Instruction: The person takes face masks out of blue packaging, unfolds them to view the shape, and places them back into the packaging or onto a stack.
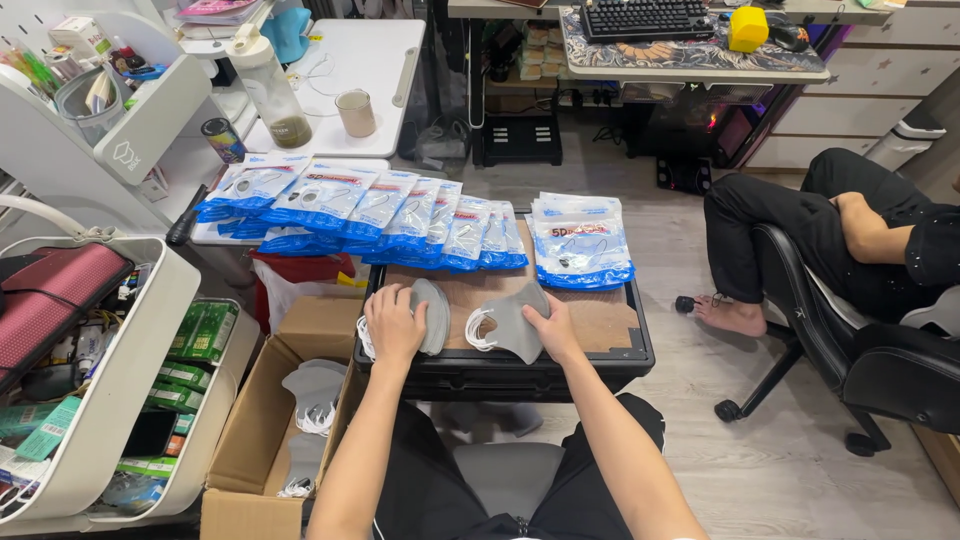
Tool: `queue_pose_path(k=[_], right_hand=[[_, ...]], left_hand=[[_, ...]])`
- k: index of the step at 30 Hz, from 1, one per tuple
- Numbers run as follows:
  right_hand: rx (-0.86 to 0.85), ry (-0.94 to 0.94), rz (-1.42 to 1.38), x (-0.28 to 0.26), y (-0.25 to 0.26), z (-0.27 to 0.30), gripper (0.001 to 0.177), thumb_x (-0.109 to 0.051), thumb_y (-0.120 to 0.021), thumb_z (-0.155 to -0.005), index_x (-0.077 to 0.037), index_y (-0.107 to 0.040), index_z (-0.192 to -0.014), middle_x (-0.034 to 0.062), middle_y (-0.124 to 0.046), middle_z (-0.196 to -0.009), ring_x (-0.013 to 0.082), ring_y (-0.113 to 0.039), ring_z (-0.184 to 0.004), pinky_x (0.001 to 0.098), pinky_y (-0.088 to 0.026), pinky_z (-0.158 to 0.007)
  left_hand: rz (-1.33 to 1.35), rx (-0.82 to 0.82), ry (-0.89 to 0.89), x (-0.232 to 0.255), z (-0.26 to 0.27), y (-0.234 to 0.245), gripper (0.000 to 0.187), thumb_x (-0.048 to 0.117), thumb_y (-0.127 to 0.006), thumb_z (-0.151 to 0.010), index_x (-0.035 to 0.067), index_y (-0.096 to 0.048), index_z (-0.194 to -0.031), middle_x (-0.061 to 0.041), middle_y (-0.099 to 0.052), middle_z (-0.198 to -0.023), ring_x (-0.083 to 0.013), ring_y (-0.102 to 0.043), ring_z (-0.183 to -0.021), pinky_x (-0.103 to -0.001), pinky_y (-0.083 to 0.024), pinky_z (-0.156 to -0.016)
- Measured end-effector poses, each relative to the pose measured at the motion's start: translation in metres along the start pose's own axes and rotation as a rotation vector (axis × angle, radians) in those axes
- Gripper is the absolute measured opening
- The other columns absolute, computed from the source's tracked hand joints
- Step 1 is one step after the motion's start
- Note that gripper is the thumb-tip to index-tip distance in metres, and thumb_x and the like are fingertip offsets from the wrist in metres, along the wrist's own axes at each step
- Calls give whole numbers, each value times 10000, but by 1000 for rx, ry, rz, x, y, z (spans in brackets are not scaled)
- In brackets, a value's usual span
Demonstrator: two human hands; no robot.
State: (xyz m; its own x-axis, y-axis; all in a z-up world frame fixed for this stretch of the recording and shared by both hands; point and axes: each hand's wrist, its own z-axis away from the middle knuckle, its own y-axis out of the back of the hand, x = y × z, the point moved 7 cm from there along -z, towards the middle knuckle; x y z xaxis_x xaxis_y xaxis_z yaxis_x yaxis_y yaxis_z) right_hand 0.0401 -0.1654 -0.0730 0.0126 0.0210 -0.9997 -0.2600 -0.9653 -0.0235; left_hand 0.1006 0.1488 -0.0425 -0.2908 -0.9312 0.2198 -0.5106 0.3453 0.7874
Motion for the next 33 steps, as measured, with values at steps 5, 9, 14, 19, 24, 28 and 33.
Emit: queue_pose_path(k=[5,9,14,19,24,28,33], right_hand=[[-4,12,6,-2,0,1,325,-110,-758,-906,-53,-735,-1225,106,-774,-1015,164,-690,-926,339,-568,-766],[2,17,2,-13,-4,7,312,-98,-759,-899,-59,-741,-1208,93,-776,-1005,150,-686,-921,327,-567,-757],[18,24,23,-12,-3,6,295,-97,-767,-890,-58,-750,-1182,89,-771,-969,156,-683,-894,326,-559,-738],[26,27,26,-13,-4,7,290,-89,-768,-887,-55,-752,-1175,88,-770,-969,153,-681,-897,329,-559,-739],[16,7,24,-10,-2,4,275,-99,-763,-896,-70,-759,-1170,87,-775,-965,157,-692,-879,321,-555,-740],[18,8,17,-17,-4,9,268,-83,-763,-890,-61,-759,-1157,82,-771,-961,149,-682,-887,319,-556,-744],[12,-7,-1,-16,-4,7,267,-92,-760,-894,-66,-751,-1160,73,-769,-975,138,-673,-892,318,-555,-759]], left_hand=[[44,-171,111,-9,-2,-14,574,480,-665,-937,105,-624,-1371,-114,-651,-1243,-302,-550,-1296,-522,-352,-1152],[48,-265,138,-14,-1,-26,559,498,-633,-959,125,-625,-1375,-98,-644,-1274,-297,-513,-1351,-546,-301,-1197],[23,-74,48,2,-2,-1,473,411,-729,-898,107,-670,-1254,-100,-642,-1227,-300,-536,-1325,-541,-321,-1188],[50,18,42,8,-5,11,267,264,-781,-871,143,-663,-1078,-35,-636,-1034,-260,-586,-1224,-511,-351,-1175],[27,94,-1,10,-7,15,86,244,-706,-944,182,-649,-965,22,-611,-825,-185,-627,-1081,-462,-356,-1178],[21,79,-7,6,-11,19,88,244,-701,-961,176,-681,-1013,8,-625,-836,-190,-616,-1088,-457,-370,-1165],[178,-87,11,13,-30,46,58,224,-667,-950,176,-662,-982,-5,-611,-834,-241,-673,-934,-402,-542,-893]])
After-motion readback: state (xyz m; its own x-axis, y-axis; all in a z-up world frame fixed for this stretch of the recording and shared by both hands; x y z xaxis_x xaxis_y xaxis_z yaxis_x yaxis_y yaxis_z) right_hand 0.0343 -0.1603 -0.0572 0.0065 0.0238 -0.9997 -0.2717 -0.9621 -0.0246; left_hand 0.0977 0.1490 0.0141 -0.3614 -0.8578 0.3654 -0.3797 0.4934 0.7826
